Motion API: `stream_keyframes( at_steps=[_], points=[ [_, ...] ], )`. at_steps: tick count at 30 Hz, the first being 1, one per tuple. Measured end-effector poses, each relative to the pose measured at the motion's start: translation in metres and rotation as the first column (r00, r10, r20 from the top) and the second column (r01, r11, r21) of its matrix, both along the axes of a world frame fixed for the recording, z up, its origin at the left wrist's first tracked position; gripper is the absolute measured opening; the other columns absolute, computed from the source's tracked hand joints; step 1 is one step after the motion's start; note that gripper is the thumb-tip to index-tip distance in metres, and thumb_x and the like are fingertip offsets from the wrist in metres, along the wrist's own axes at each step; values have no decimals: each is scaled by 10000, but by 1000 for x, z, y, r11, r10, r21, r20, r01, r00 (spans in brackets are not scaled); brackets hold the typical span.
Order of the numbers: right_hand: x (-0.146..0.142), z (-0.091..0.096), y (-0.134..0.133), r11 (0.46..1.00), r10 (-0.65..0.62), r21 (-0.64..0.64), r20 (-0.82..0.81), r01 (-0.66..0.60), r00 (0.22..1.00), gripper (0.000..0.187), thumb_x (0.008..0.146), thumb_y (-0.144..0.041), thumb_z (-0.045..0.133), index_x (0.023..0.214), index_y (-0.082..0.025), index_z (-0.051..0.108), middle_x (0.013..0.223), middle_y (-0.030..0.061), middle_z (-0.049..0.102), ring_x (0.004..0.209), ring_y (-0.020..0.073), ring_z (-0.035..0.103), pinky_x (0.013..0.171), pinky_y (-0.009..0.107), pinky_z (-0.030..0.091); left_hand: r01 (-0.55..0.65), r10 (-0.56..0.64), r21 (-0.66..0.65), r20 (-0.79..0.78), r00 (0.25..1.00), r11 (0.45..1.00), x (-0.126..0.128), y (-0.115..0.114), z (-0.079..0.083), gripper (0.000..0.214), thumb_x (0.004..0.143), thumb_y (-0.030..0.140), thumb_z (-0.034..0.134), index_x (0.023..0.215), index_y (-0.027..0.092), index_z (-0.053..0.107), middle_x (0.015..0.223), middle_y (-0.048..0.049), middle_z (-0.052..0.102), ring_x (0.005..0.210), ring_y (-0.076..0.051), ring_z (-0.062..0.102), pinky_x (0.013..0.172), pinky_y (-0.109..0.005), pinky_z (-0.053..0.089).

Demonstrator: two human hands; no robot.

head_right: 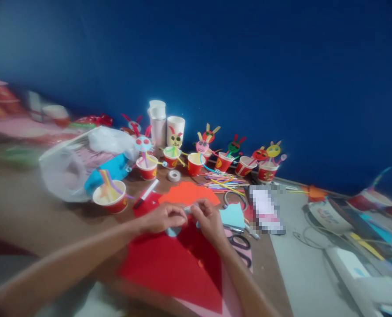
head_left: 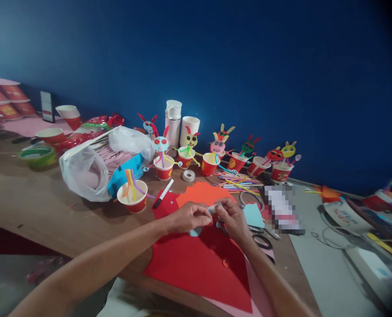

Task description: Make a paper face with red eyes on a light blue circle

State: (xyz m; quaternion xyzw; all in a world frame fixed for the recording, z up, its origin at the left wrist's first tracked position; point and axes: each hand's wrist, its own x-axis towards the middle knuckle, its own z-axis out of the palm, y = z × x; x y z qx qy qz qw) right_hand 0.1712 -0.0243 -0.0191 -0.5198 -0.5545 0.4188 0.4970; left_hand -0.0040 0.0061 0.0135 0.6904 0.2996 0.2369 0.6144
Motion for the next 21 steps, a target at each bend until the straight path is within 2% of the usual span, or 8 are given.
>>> stream_keyframes(
  at_steps=[2, 4, 7, 11, 14, 17, 18, 21],
  points=[
    [-2, -2, -1, 1000, 16, -10, -5, -16, 1000, 222, 782, -403, 555, 802, -183, 534, 616, -28, 542, 479, 87, 466, 456, 206, 380, 50, -45, 126, -42, 998, 991, -1, -2, -1, 138, 733, 215, 542, 708, 126, 644, 736, -17, 562, 653, -106, 504, 606, -205, 385],
    [0, -3, -1, 999, 34, -13, -13, -34, 999, 214, 769, -387, 581, 805, -179, 550, 606, -31, 531, 464, 79, 441, 444, 203, 364, 61, -51, 171, -65, 997, 983, -5, -4, -2, 161, 755, 232, 532, 734, 126, 651, 759, -20, 549, 638, -99, 496, 593, -201, 384],
    [15, 2, 3, 1000, -8, 29, -45, 9, 999, 203, 772, -382, 584, 823, -189, 549, 591, -40, 496, 479, 80, 420, 450, 202, 350, 67, -59, 143, -60, 996, 987, -12, -4, -4, 197, 777, 269, 527, 745, 126, 658, 774, -33, 566, 658, -109, 509, 612, -207, 391],
    [44, 12, 10, 976, -158, 135, -112, 173, 981, 170, 863, -398, 441, 867, -234, 487, 605, -56, 431, 514, 85, 392, 513, 210, 361, -12, 13, 58, -3, 1000, 998, -19, -2, -6, 229, 751, 333, 561, 721, 133, 667, 754, -38, 574, 633, -116, 506, 592, -219, 380],
    [47, 11, 9, 985, -124, 111, -59, 130, 991, 167, 813, -374, 534, 866, -216, 537, 598, -44, 463, 515, 98, 424, 505, 227, 370, -83, 83, -14, 52, 995, 996, -17, -1, -7, 231, 734, 357, 574, 720, 145, 666, 687, -24, 556, 555, -102, 475, 523, -212, 346],
    [34, 6, 5, 992, -85, 112, 235, 60, 968, 191, 801, -350, 545, 923, -206, 577, 681, -6, 556, 607, 137, 517, 575, 259, 417, -141, 147, -76, 85, 985, 987, -13, 0, -9, 209, 713, 352, 606, 708, 153, 669, 672, -30, 582, 555, -105, 473, 525, -209, 334],
    [29, 4, 5, 989, -93, 141, 359, 44, 929, 201, 813, -339, 527, 953, -206, 579, 718, 5, 581, 645, 148, 539, 610, 268, 426, -168, 181, -115, 109, 977, 979, -11, 0, -10, 204, 708, 351, 616, 702, 154, 670, 699, -35, 601, 567, -105, 476, 535, -209, 334],
    [20, -1, 8, 958, -180, 286, 668, -26, 722, 240, 841, -306, 480, 1029, -193, 578, 787, 37, 630, 711, 171, 570, 698, 298, 421, -226, 289, -260, 240, 927, 939, -8, 4, -13, 176, 704, 327, 634, 691, 154, 663, 796, -38, 636, 613, -95, 479, 580, -206, 342]
  ],
)
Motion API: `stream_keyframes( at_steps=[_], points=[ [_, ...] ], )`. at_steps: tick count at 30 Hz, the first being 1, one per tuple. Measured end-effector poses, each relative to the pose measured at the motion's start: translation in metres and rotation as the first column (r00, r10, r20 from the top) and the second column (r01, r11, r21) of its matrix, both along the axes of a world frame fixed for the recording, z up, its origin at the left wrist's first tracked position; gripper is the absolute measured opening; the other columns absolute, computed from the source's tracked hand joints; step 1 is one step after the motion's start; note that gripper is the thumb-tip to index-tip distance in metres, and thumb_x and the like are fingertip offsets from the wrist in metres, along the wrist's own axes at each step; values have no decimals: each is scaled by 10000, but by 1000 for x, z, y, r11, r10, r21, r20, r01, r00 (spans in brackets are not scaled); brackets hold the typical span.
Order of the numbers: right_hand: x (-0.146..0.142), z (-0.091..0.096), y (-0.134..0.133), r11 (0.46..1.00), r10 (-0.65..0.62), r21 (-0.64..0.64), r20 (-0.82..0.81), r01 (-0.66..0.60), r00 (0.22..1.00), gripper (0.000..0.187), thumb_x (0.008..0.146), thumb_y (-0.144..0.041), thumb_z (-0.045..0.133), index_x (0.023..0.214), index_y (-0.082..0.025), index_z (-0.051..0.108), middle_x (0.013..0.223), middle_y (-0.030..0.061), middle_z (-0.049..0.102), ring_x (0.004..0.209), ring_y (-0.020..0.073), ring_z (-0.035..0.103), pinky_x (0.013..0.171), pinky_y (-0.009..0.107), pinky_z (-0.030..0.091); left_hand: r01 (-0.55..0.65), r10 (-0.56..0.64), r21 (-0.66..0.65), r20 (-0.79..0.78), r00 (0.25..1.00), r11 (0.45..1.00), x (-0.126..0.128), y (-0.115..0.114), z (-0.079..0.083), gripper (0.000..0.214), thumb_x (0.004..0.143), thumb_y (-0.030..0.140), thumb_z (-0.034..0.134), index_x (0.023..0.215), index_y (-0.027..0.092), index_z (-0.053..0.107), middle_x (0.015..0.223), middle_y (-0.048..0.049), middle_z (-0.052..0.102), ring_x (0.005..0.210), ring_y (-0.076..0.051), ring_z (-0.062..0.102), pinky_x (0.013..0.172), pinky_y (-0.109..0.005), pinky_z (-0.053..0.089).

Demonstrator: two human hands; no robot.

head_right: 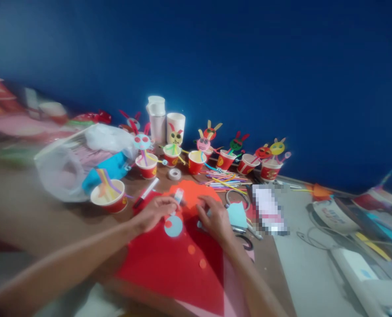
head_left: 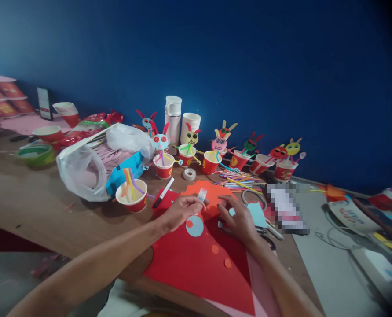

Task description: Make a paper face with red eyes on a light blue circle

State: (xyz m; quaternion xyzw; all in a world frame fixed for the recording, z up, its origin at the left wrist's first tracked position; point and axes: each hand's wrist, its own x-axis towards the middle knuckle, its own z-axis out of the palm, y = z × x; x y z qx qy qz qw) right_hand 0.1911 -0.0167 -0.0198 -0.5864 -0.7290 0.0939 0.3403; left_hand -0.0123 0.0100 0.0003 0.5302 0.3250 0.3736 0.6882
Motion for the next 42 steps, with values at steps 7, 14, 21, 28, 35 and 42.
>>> stream_keyframes(
  at_steps=[7, 14, 21, 28, 35, 42],
  points=[
    [-4, -5, 10, 996, -11, 86, 273, -14, 962, 278, 838, -265, 488, 1065, -182, 626, 824, 93, 665, 777, 231, 585, 752, 367, 339, -127, 151, -129, 202, 968, 983, -2, 8, 2, 154, 678, 276, 682, 708, 127, 658, 790, -45, 644, 619, -84, 454, 607, -204, 343],
    [-15, 6, -3, 999, 38, 5, 12, -38, 999, 253, 854, -328, 474, 1017, -205, 623, 931, 69, 671, 829, 196, 594, 762, 325, 414, -103, 179, -221, 360, 916, 970, 4, 5, 3, 137, 686, 256, 687, 741, 134, 659, 934, -60, 643, 719, -100, 519, 682, -209, 394],
    [-45, 10, -17, 931, 129, -222, -545, -291, 829, 251, 742, -326, 623, 946, -198, 553, 857, 26, 638, 723, 155, 576, 615, 249, 439, -57, 170, -294, 374, 912, 954, 19, -11, 6, 243, 660, 347, 695, 774, 139, 640, 937, -68, 623, 679, -109, 530, 645, -236, 426],
    [-43, 4, -14, 954, 1, -251, -544, -164, 839, 207, 767, -388, 588, 804, -186, 560, 654, -14, 575, 571, 119, 498, 515, 217, 381, -77, 100, -120, 197, 975, 990, 17, -17, 8, 185, 683, 337, 671, 731, 159, 680, 1025, -71, 609, 909, -174, 554, 671, -211, 428],
    [-40, 2, -18, 972, 19, -204, -429, -117, 903, 207, 785, -393, 565, 841, -195, 590, 724, -2, 613, 666, 149, 546, 605, 240, 421, -119, 121, 51, -23, 992, 992, 14, -18, 17, 197, 697, 336, 638, 714, 153, 707, 1043, -71, 602, 831, -173, 568, 645, -221, 435],
    [-36, 5, -18, 837, 101, -298, -740, -459, 665, 324, 866, -459, 412, 874, -177, 571, 725, 27, 609, 675, 154, 560, 622, 262, 447, -75, 95, -108, 193, 977, 991, 15, -18, 10, 277, 657, 389, 688, 732, 122, 673, 707, -33, 603, 519, -110, 530, 524, -266, 460]
  ],
)
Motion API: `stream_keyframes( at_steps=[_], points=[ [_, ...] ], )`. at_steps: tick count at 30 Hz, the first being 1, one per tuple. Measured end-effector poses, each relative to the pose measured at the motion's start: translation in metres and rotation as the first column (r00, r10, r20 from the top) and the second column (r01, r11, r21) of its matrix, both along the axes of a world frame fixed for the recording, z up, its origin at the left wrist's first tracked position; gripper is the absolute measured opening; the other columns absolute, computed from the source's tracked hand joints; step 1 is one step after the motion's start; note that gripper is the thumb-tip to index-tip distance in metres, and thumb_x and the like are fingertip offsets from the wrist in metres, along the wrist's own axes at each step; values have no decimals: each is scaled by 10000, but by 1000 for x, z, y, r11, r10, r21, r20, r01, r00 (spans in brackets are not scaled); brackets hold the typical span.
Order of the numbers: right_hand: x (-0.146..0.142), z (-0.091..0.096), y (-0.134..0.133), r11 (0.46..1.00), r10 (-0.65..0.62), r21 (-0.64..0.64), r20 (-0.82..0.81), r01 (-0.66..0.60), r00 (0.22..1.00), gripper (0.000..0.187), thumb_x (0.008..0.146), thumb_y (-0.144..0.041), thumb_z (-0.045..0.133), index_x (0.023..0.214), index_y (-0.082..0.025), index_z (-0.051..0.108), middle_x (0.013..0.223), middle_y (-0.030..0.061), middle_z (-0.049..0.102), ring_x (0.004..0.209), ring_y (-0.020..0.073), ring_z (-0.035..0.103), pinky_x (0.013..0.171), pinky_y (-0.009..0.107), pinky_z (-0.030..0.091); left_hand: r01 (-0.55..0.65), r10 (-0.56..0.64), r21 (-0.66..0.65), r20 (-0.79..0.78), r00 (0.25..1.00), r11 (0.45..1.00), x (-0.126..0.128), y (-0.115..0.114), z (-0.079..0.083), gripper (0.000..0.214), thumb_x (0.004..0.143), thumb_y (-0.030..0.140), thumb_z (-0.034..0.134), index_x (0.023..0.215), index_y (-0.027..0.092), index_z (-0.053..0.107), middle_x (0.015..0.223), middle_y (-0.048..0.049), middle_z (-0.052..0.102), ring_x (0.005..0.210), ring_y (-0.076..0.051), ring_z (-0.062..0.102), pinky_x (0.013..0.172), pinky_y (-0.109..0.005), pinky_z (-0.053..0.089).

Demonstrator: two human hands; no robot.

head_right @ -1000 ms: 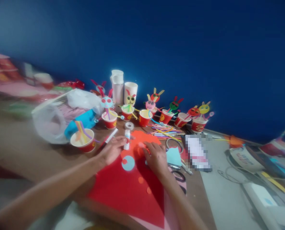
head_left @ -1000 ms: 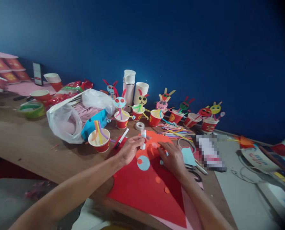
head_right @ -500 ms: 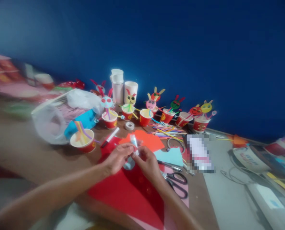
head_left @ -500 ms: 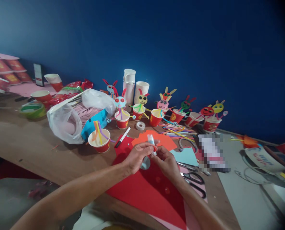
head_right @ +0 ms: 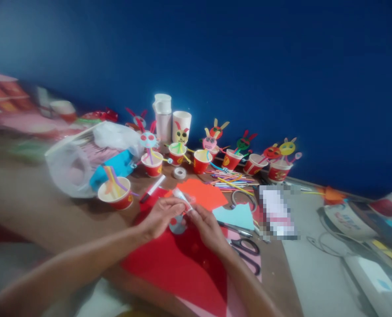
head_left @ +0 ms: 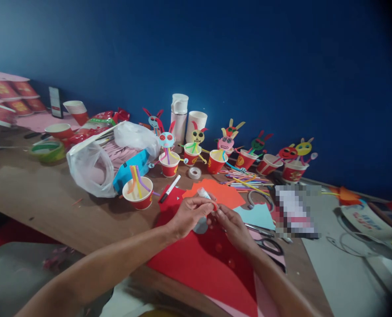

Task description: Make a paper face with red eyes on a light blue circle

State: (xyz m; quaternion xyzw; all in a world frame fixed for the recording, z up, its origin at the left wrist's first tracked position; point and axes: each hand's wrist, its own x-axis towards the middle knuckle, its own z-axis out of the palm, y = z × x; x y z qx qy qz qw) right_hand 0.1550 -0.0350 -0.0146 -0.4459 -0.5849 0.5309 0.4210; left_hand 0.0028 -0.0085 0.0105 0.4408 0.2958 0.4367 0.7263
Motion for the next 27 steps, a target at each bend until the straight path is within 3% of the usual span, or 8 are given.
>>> stream_keyframes(
  at_steps=[5, 8, 11, 14, 17, 20, 23, 27],
  points=[
    [-1, 2, 1, 998, -51, 38, 55, 49, 997, 333, 856, -465, 429, 773, -171, 563, 694, 17, 575, 614, 129, 512, 602, 250, 427, -30, 33, -46, 78, 996, 999, 1, 3, -6, 257, 658, 368, 700, 729, 122, 677, 993, -75, 597, 658, -126, 568, 572, -256, 467],
    [-5, -1, 1, 988, -133, 90, 103, 124, 986, 266, 775, -438, 571, 851, -184, 542, 748, 11, 570, 656, 134, 513, 598, 241, 422, -49, 55, -59, 96, 994, 997, 2, 4, -9, 212, 674, 338, 699, 714, 130, 679, 962, -67, 611, 776, -141, 565, 664, -235, 450],
    [-7, -1, 0, 975, -212, 99, 145, 199, 966, 264, 773, -443, 572, 824, -185, 547, 690, -1, 548, 603, 123, 480, 545, 225, 399, -26, 31, -45, 105, 994, 999, 2, 4, -11, 204, 690, 333, 690, 720, 131, 687, 936, -64, 615, 815, -145, 552, 713, -233, 431],
    [-6, 2, -1, 996, -90, 24, 52, 89, 995, 330, 831, -479, 472, 743, -174, 562, 609, -4, 539, 544, 113, 465, 528, 225, 380, 12, -6, -41, 129, 992, 999, 2, 3, -11, 238, 687, 357, 689, 740, 126, 690, 947, -72, 607, 761, -145, 551, 682, -255, 431],
    [-4, 5, -3, 992, 51, -112, -69, -59, 996, 541, 876, -544, 303, 552, -168, 517, 455, -3, 474, 455, 108, 428, 493, 234, 354, 22, -15, -43, 144, 989, 999, 2, 2, -8, 276, 657, 379, 710, 726, 112, 687, 933, -85, 606, 804, -176, 554, 707, -277, 432],
    [-2, 3, -4, 986, 56, -153, -67, -65, 996, 638, 882, -577, 193, 498, -168, 495, 412, -4, 424, 440, 112, 417, 480, 238, 342, 12, -5, -44, 144, 989, 999, 3, 2, -8, 291, 651, 387, 713, 712, 104, 680, 913, -89, 607, 794, -175, 553, 714, -284, 428],
    [-2, 0, -2, 999, -21, -36, -1, 21, 1000, 473, 851, -556, 372, 656, -161, 545, 569, 0, 511, 549, 116, 459, 539, 232, 363, -9, 15, -43, 145, 989, 999, 2, 4, -11, 252, 680, 359, 694, 731, 112, 679, 936, -78, 601, 724, -138, 543, 677, -270, 424],
    [-3, -2, -1, 988, -149, 31, 16, 149, 989, 291, 748, -454, 614, 788, -177, 537, 667, -19, 526, 601, 108, 460, 559, 217, 360, -17, 23, -39, 157, 987, 999, 2, 5, -13, 204, 704, 322, 680, 753, 124, 690, 966, -73, 591, 817, -154, 541, 728, -265, 420]
  ],
)
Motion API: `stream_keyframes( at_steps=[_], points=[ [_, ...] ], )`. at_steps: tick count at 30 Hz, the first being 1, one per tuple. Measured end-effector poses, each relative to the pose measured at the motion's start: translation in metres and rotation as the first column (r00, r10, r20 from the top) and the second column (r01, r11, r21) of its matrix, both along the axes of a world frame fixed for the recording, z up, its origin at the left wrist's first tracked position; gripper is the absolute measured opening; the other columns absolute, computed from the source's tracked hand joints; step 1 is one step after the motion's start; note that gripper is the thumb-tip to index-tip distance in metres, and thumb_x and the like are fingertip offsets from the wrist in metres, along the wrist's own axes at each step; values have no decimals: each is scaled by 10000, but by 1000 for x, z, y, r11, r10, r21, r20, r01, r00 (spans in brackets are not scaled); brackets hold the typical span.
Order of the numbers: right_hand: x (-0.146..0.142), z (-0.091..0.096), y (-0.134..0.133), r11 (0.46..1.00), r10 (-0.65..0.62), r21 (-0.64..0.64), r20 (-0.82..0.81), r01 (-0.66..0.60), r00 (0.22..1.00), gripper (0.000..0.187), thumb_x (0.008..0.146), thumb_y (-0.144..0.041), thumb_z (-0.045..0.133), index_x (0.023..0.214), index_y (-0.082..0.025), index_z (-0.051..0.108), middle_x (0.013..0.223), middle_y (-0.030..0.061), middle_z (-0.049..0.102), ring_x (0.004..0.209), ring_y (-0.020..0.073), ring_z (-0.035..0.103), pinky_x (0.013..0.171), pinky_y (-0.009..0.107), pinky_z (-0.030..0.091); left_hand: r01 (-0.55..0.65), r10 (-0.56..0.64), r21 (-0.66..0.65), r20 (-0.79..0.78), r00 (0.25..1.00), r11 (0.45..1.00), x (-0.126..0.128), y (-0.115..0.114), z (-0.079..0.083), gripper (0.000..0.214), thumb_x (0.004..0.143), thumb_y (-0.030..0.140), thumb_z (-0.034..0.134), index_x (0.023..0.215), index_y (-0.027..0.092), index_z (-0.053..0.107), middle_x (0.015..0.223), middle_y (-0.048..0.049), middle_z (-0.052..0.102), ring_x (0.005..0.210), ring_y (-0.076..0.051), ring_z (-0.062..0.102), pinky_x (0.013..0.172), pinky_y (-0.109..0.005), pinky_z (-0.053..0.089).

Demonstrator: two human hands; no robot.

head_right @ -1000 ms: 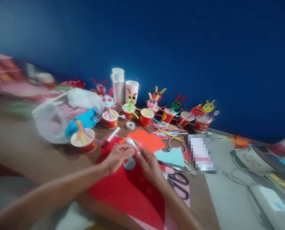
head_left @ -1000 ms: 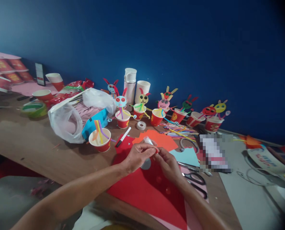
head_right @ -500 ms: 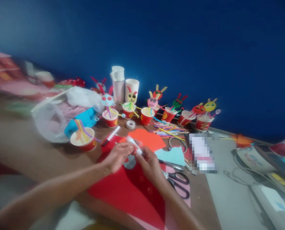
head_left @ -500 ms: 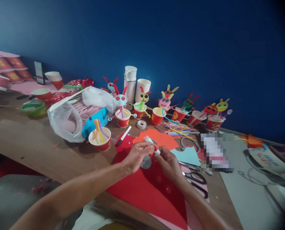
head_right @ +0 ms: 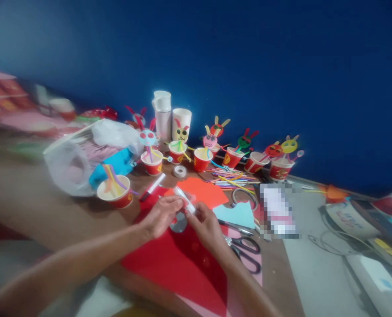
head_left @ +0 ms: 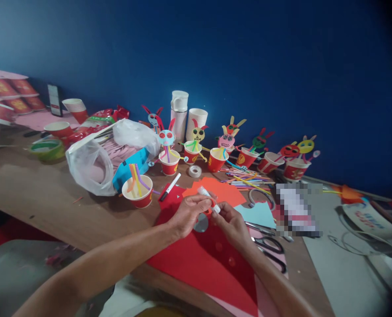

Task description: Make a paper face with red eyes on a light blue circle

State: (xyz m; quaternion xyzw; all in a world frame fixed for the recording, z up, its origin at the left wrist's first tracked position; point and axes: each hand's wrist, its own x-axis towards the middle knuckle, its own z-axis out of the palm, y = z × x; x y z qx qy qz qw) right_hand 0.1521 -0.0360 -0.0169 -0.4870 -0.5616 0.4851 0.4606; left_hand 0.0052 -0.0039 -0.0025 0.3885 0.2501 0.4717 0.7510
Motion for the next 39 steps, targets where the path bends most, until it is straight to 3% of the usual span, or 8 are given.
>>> stream_keyframes(
  at_steps=[6, 8, 15, 22, 24, 29, 35, 39],
  points=[
    [1, -4, -5, 949, 184, -212, -229, -234, 956, 550, 881, -550, 272, 568, -165, 508, 419, -18, 433, 399, 100, 388, 433, 235, 279, 27, -27, 4, -15, 1000, 1000, 0, -4, 5, 279, 651, 380, 715, 704, 108, 686, 913, -87, 609, 842, -195, 555, 754, -294, 419],
    [2, -3, -5, 949, 183, -217, -221, -231, 958, 582, 887, -557, 227, 547, -169, 497, 401, -20, 414, 394, 102, 383, 439, 239, 278, 26, -26, -12, -14, 1000, 1000, 0, -4, 5, 283, 645, 382, 718, 703, 106, 683, 907, -88, 612, 806, -188, 563, 732, -293, 425],
    [-1, 3, -3, 1000, -7, 5, -47, 7, 999, 286, 750, -452, 613, 757, -178, 533, 622, -25, 519, 561, 102, 442, 540, 220, 348, 24, -24, -50, -11, 1000, 998, 2, -4, 1, 256, 664, 359, 707, 742, 116, 687, 867, -66, 619, 681, -135, 562, 663, -264, 432],
    [-2, 0, -7, 918, 138, -304, -354, -254, 925, 587, 838, -645, 211, 548, -191, 442, 344, -65, 297, 317, 84, 271, 354, 224, 227, 73, -73, 25, -4, 997, 997, 0, -7, 4, 232, 695, 345, 687, 731, 116, 691, 759, -57, 623, 772, -153, 554, 755, -263, 405],
    [-1, 1, -6, 953, 112, -251, -240, -172, 964, 588, 838, -641, 236, 531, -186, 449, 374, -43, 360, 351, 88, 317, 379, 228, 251, 58, -58, 9, -15, 998, 998, 0, -6, 3, 241, 687, 353, 691, 721, 114, 688, 787, -64, 629, 772, -158, 558, 736, -263, 408],
    [1, 3, -3, 999, -26, -30, -55, 25, 998, 316, 732, -486, 616, 718, -182, 532, 591, -27, 520, 548, 102, 432, 531, 221, 336, 6, -6, -3, -6, 1000, 1000, 1, -3, 0, 216, 689, 338, 691, 735, 126, 688, 942, -75, 625, 853, -174, 562, 765, -273, 416],
    [1, -2, -6, 953, 50, -273, -277, -128, 960, 542, 865, -570, 287, 532, -178, 459, 383, -52, 340, 365, 83, 310, 405, 225, 239, 34, -34, -7, -50, 998, 999, 2, -5, 0, 253, 683, 360, 693, 729, 112, 682, 778, -73, 641, 772, -171, 568, 747, -281, 417],
    [4, 1, -5, 985, -4, -169, -138, -20, 990, 467, 834, -557, 402, 594, -168, 502, 471, -25, 450, 448, 96, 400, 445, 222, 289, 7, -7, -3, -41, 999, 1000, 2, -4, -2, 241, 688, 346, 691, 738, 111, 680, 779, -70, 640, 776, -164, 567, 747, -271, 417]
  ],
)
